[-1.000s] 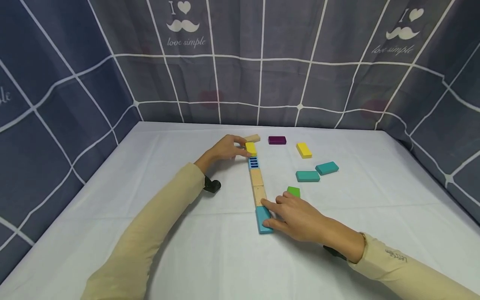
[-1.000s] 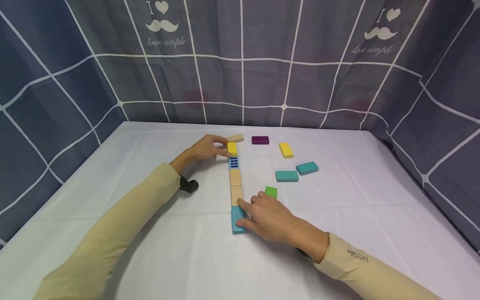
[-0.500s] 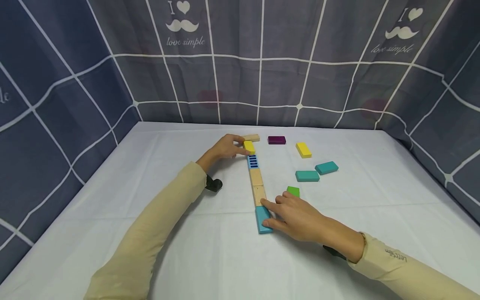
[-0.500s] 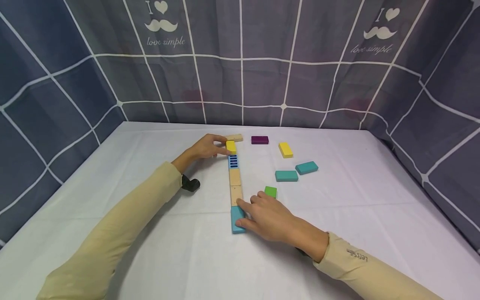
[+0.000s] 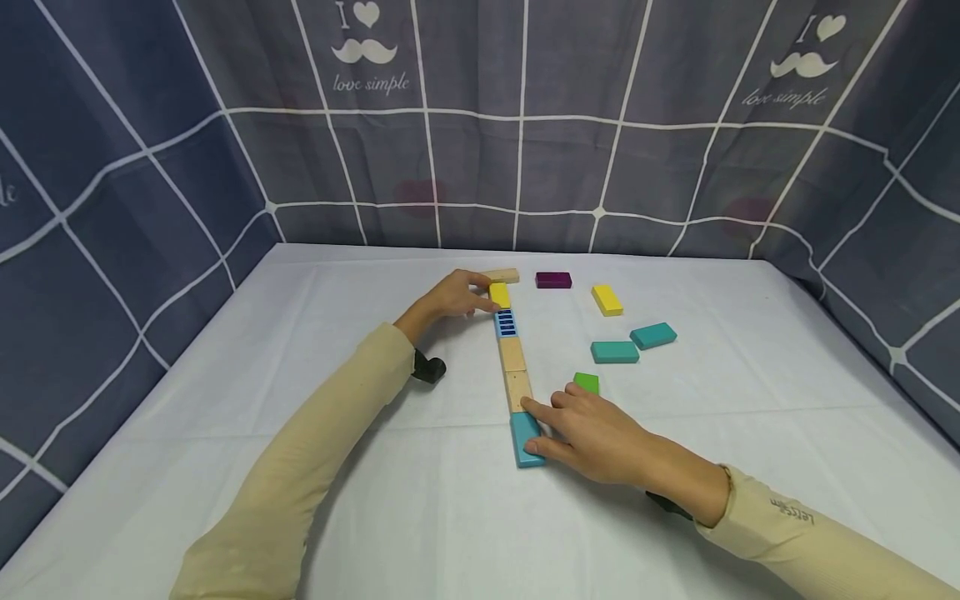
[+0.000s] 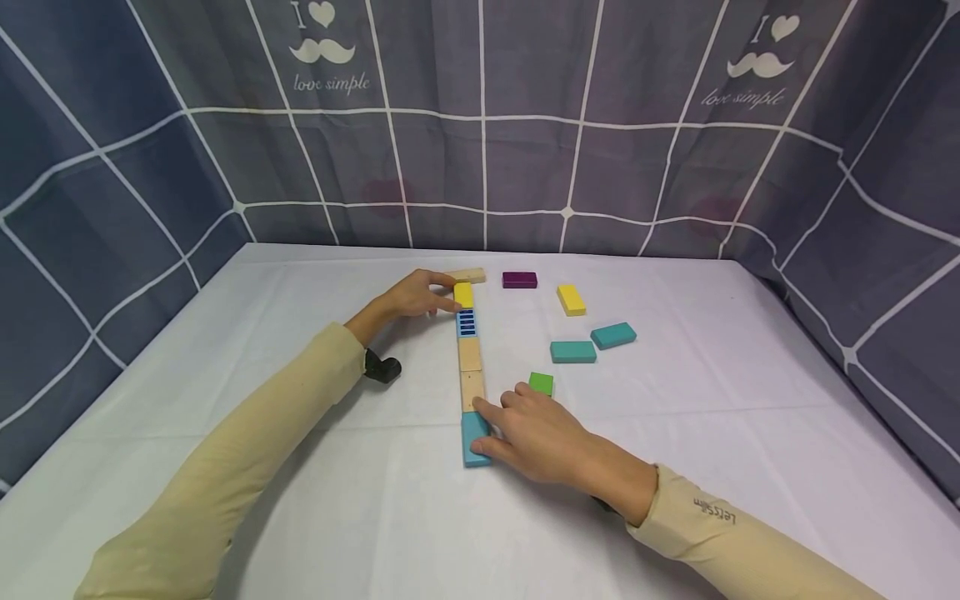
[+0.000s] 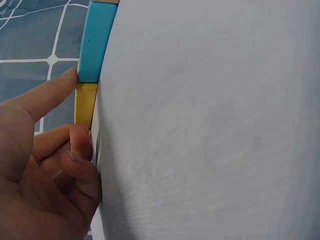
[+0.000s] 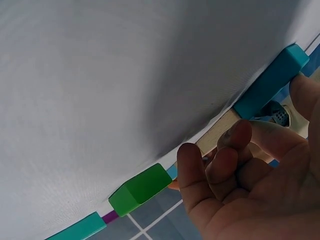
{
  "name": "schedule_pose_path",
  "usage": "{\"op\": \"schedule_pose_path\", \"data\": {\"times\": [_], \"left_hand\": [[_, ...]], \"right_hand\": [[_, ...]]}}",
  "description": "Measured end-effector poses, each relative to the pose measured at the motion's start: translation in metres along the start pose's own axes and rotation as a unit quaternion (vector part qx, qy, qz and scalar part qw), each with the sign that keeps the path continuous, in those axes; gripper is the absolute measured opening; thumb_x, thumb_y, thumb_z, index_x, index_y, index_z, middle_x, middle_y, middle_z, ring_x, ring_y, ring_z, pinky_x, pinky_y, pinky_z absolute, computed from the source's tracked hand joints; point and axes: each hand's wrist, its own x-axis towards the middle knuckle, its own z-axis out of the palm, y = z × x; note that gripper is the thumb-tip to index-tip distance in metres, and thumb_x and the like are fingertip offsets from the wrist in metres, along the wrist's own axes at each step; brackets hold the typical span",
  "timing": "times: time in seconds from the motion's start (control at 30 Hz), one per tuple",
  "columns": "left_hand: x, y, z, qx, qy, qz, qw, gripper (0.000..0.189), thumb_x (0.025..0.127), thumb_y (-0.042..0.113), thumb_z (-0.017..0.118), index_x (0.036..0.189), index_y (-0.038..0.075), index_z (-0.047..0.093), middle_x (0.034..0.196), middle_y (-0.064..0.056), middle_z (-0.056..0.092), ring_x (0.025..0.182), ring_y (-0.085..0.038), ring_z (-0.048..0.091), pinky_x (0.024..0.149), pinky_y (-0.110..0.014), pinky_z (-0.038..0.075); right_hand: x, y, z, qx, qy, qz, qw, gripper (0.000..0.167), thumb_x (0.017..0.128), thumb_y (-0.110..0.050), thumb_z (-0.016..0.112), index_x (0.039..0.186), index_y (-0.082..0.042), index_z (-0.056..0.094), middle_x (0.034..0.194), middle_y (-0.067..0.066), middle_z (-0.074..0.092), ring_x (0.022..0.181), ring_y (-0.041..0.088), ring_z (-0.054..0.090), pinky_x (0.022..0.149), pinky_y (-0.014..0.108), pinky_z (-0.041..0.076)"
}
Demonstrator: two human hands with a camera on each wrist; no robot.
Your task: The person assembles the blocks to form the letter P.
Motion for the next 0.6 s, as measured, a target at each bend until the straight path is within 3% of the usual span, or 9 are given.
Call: {"op": "schedule_pose_path", "data": {"times": [0.23, 0.6], "left_hand": [[0.0006, -0.0008, 0.0016, 0.001, 0.012, 0.007, 0.9999, 0.055, 0.094, 0.029, 0.069, 0.142, 0.007, 0.053, 0.135, -0.011, 0.055, 0.069, -0.017, 0.056, 0.066, -0.025, 0.043], [-0.0010, 0.0023, 0.0021, -0.006, 0.007, 0.012, 0.9999, 0.055, 0.093, 0.025, 0.070, 0.142, 0.006, 0.053, 0.134, -0.010, 0.056, 0.063, -0.014, 0.054, 0.065, -0.025, 0.041]], "right_hand": [[-0.0001, -0.0004, 0.0003, -0.001, 0.001, 0.006, 1.0000, 0.060, 0.094, -0.047, 0.064, 0.140, -0.008, 0.056, 0.078, -0.009, 0.049, 0.078, 0.012, 0.039, 0.067, 0.027, 0.039], [0.0006, -0.0008, -0.0003, 0.001, 0.001, 0.006, 1.0000, 0.060, 0.094, -0.047, 0.064, 0.139, -0.008, 0.057, 0.081, -0.007, 0.052, 0.079, 0.012, 0.040, 0.068, 0.027, 0.041]]}}
